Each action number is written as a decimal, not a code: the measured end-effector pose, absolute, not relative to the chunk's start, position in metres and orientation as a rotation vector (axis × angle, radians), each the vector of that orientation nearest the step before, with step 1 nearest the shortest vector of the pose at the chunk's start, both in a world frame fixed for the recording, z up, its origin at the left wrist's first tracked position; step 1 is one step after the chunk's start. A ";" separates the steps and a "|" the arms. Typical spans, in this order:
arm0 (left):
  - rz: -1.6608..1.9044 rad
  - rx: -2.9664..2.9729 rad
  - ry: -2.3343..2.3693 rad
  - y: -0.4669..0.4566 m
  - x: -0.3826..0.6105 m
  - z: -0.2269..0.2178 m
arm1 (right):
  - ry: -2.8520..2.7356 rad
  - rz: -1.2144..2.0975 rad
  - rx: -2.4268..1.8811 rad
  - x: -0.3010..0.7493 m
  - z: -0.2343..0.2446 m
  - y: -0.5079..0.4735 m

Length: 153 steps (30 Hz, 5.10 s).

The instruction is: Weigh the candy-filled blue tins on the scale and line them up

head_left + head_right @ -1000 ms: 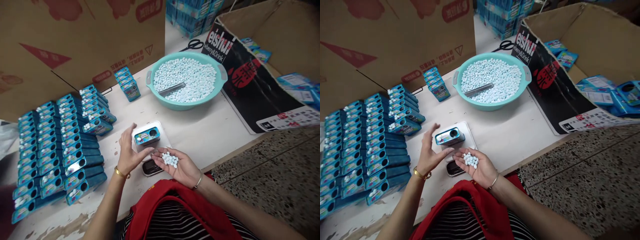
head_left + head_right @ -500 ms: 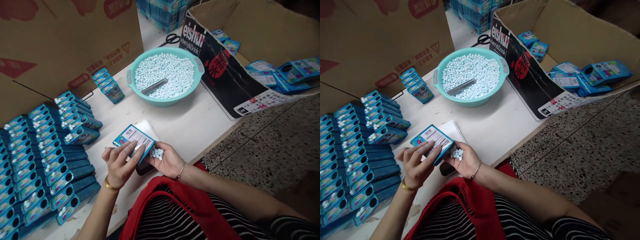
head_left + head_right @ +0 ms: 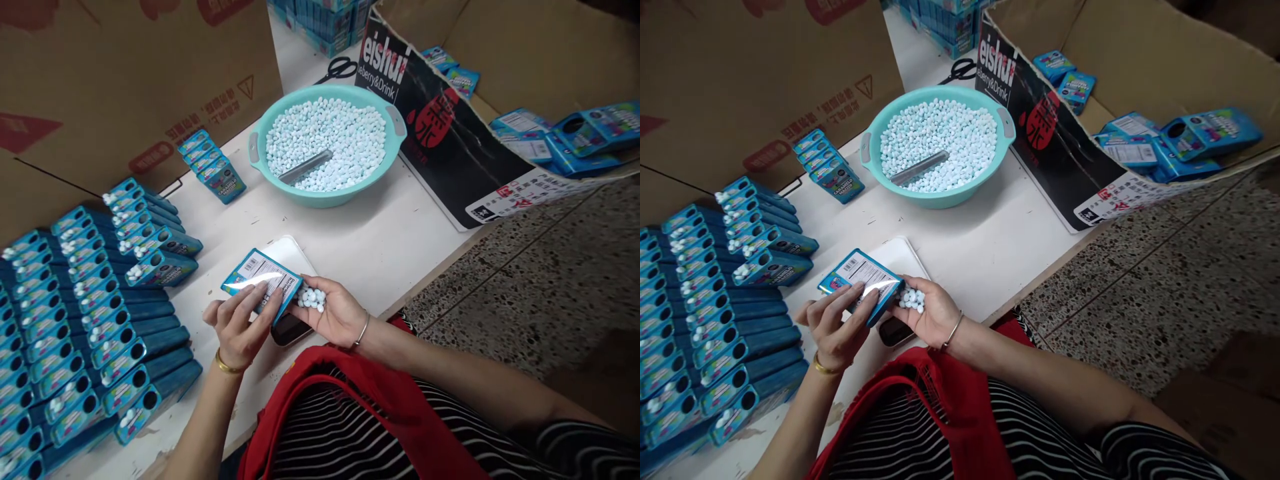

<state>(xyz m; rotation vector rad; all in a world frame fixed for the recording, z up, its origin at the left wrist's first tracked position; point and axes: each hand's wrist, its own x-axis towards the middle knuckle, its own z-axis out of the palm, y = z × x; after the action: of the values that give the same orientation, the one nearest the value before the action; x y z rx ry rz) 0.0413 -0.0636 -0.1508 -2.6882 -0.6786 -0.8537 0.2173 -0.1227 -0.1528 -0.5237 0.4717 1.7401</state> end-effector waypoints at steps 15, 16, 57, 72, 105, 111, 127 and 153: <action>-1.236 -2.942 -1.352 -0.064 0.053 -0.160 | 0.432 1.725 -0.618 0.229 -0.151 -0.129; -1.351 -2.982 -1.437 -0.061 0.056 -0.164 | 0.417 1.727 -0.627 0.232 -0.153 -0.131; -0.839 -3.494 -0.814 -0.144 0.123 -0.156 | 0.580 1.712 -0.771 0.251 -0.161 -0.196; -1.057 -3.085 -1.129 -0.059 0.092 -0.102 | 0.439 1.746 -0.615 0.241 -0.151 -0.166; -1.062 -3.512 -1.008 -0.122 0.115 -0.131 | 0.554 1.761 -0.674 0.248 -0.160 -0.187; -1.312 -3.048 -1.138 -0.068 0.101 -0.091 | 0.368 1.793 -0.603 0.240 -0.148 -0.166; -1.235 -2.829 -1.252 -0.052 0.084 -0.106 | 0.399 1.782 -0.628 0.245 -0.156 -0.170; -0.452 -3.266 -1.014 -0.130 0.099 -0.174 | 0.476 1.564 -0.942 0.290 -0.195 -0.191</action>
<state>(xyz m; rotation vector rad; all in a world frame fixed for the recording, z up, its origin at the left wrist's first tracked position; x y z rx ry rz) 0.0991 -0.1299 -0.1743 -3.2656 -1.0137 -0.4520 0.2896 -0.1910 -0.1950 -0.9425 0.4759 1.5639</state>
